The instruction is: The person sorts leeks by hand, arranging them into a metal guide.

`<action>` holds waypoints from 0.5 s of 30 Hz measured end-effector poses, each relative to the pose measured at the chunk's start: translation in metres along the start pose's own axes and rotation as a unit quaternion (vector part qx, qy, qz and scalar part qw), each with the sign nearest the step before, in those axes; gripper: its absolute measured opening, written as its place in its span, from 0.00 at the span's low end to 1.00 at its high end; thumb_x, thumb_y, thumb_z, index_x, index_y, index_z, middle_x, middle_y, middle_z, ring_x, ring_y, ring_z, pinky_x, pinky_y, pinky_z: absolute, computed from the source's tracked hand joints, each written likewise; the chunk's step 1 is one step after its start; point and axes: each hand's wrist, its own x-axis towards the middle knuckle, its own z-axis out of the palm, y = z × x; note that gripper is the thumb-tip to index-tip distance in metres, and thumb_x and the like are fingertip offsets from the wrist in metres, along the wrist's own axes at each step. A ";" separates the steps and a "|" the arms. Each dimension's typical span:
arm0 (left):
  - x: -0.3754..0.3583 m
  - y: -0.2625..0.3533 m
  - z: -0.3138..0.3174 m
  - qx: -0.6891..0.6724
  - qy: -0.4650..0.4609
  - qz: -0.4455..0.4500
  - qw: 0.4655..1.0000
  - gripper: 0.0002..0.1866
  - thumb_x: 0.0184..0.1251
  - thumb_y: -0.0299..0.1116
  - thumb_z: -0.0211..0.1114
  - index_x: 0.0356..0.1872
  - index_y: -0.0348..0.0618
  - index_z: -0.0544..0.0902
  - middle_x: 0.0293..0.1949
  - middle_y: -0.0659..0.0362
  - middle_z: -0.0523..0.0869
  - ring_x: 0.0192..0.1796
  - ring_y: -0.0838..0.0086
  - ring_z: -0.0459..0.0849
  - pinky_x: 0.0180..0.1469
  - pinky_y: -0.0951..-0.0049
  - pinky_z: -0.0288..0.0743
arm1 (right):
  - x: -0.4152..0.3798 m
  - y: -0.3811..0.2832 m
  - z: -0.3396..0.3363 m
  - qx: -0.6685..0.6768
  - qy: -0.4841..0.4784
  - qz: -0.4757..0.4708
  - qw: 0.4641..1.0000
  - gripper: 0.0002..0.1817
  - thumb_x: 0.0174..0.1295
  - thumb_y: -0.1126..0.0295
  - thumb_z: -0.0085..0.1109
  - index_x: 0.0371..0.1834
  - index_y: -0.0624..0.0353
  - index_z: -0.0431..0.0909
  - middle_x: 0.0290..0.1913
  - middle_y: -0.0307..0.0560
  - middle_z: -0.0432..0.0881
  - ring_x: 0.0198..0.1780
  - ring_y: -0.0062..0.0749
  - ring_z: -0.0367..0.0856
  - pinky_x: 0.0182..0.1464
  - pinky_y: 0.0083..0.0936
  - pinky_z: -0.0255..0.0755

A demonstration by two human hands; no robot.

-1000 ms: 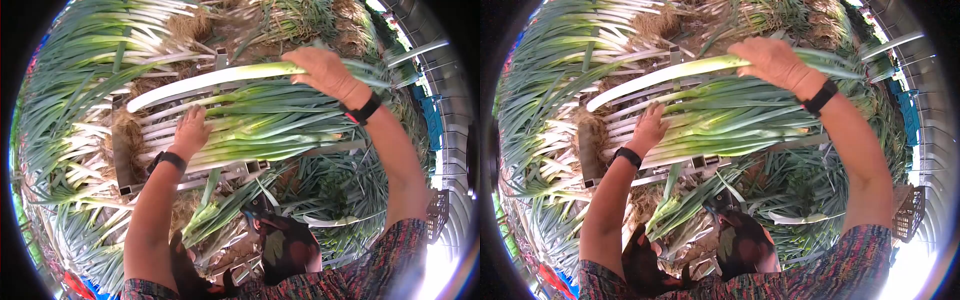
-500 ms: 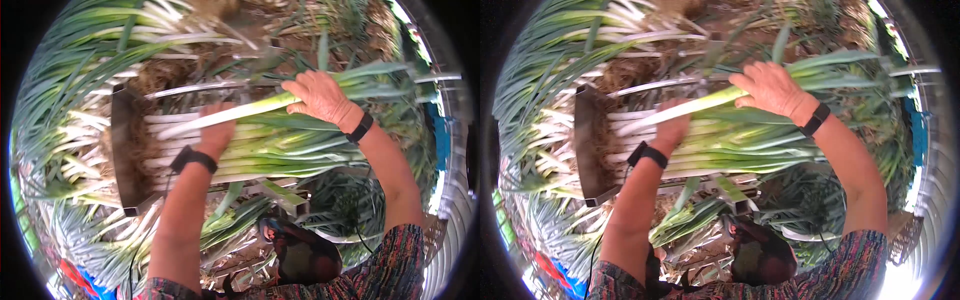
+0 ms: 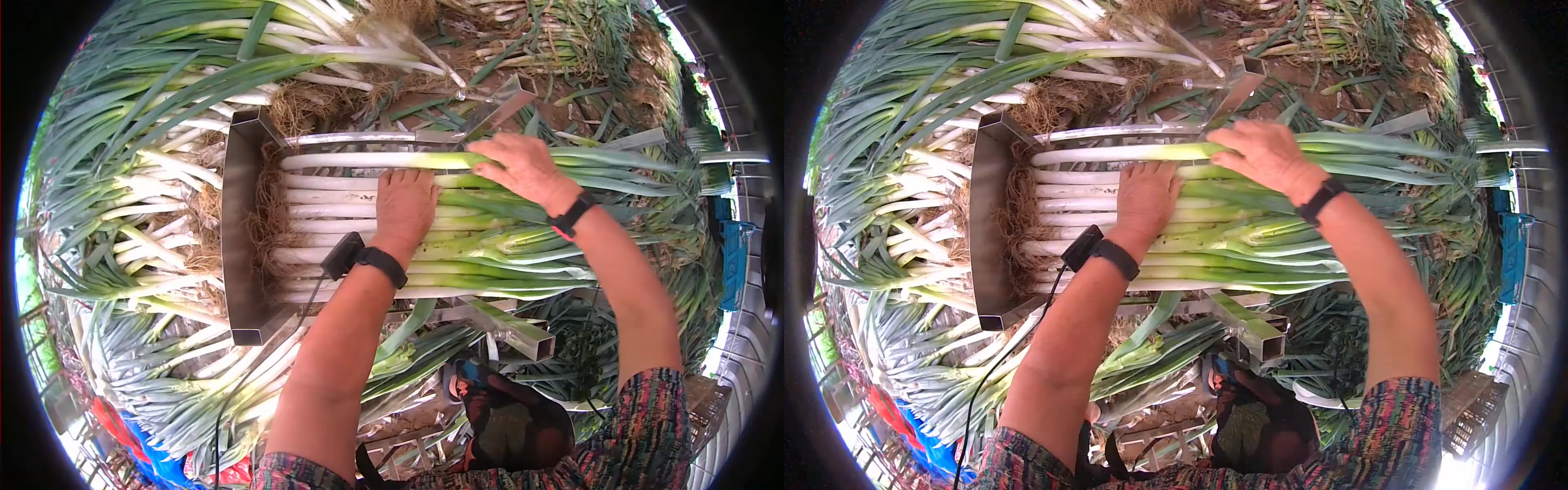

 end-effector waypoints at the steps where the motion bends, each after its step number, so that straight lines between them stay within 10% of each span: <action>1: 0.000 0.000 -0.001 0.000 -0.011 -0.002 1.000 0.12 0.65 0.41 0.64 0.44 0.45 0.83 0.43 0.56 0.84 0.52 0.61 0.80 0.63 0.57 0.65 | 0.007 -0.004 0.013 0.015 0.017 0.009 1.000 0.15 0.61 0.55 0.65 0.50 0.42 0.82 0.31 0.43 0.79 0.37 0.43 0.81 0.38 0.40 0.75; 10: -0.001 -0.003 0.002 0.019 -0.036 0.016 0.999 0.12 0.65 0.40 0.64 0.44 0.47 0.81 0.41 0.55 0.83 0.48 0.58 0.80 0.57 0.53 0.68 | 0.006 0.001 0.053 -0.026 -0.026 0.039 0.999 0.12 0.61 0.56 0.63 0.48 0.37 0.82 0.35 0.41 0.82 0.47 0.42 0.82 0.54 0.52 0.67; 15: -0.002 0.005 -0.010 0.080 0.009 0.052 0.995 0.13 0.63 0.42 0.66 0.45 0.49 0.83 0.40 0.56 0.84 0.49 0.60 0.79 0.52 0.57 0.69 | 0.002 -0.017 0.063 -0.108 0.011 0.094 0.990 0.17 0.52 0.60 0.70 0.48 0.32 0.84 0.41 0.44 0.80 0.48 0.42 0.78 0.55 0.43 0.65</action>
